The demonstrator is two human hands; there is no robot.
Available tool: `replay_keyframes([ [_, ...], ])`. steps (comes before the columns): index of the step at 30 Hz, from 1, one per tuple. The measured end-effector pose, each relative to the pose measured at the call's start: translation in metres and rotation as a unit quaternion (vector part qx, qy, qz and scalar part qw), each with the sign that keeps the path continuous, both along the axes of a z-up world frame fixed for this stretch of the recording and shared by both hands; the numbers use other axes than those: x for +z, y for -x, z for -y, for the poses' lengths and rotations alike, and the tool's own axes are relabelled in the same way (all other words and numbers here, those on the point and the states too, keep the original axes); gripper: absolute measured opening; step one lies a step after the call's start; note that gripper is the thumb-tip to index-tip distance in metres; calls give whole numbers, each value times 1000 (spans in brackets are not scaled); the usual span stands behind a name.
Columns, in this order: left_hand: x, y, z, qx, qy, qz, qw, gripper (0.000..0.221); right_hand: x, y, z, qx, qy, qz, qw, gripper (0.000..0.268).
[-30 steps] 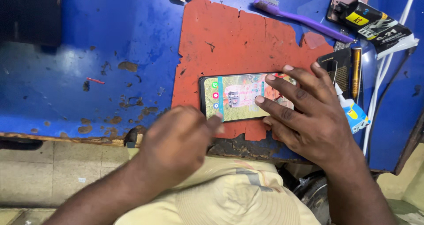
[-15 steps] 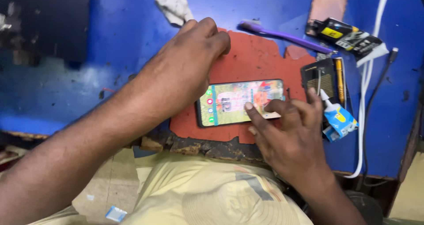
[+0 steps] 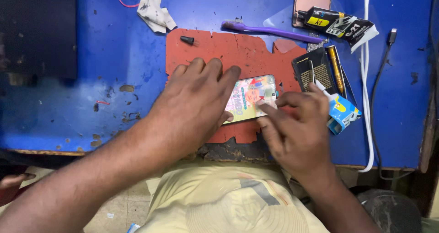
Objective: The person tests a smartphone's touchscreen responsiveness and camera functionality. They then apply adhesive along the edges of the phone's internal frame using a tube and reassemble the device, securing it with a rubber band.
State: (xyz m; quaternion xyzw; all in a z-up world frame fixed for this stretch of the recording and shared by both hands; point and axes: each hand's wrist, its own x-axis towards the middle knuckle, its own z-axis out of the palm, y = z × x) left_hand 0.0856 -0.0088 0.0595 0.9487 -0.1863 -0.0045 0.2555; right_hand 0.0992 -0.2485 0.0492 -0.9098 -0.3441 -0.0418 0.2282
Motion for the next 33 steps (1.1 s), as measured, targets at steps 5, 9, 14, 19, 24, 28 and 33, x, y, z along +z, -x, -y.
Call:
replay_keyframes([
  [5,10,-12,4,8,15,-71,997,49,2,0,13,-130,-82,-15,988,25],
  [9,23,-21,7,15,38,-205,978,25,-1,-7,21,-143,-218,-123,958,35],
  [14,30,-12,10,64,174,-155,970,20,-9,-19,21,-86,-478,-373,791,45],
  [19,11,5,31,155,375,-213,889,23,-14,-19,13,-76,-556,-421,713,23],
  [24,11,13,26,127,462,-163,862,22,2,-19,6,-80,-500,-406,761,20],
  [28,20,15,21,117,441,-45,888,21,6,-17,-2,-65,-464,-379,798,22],
  [33,22,15,20,133,462,-61,875,22,4,-17,-4,-60,-468,-382,795,24],
])
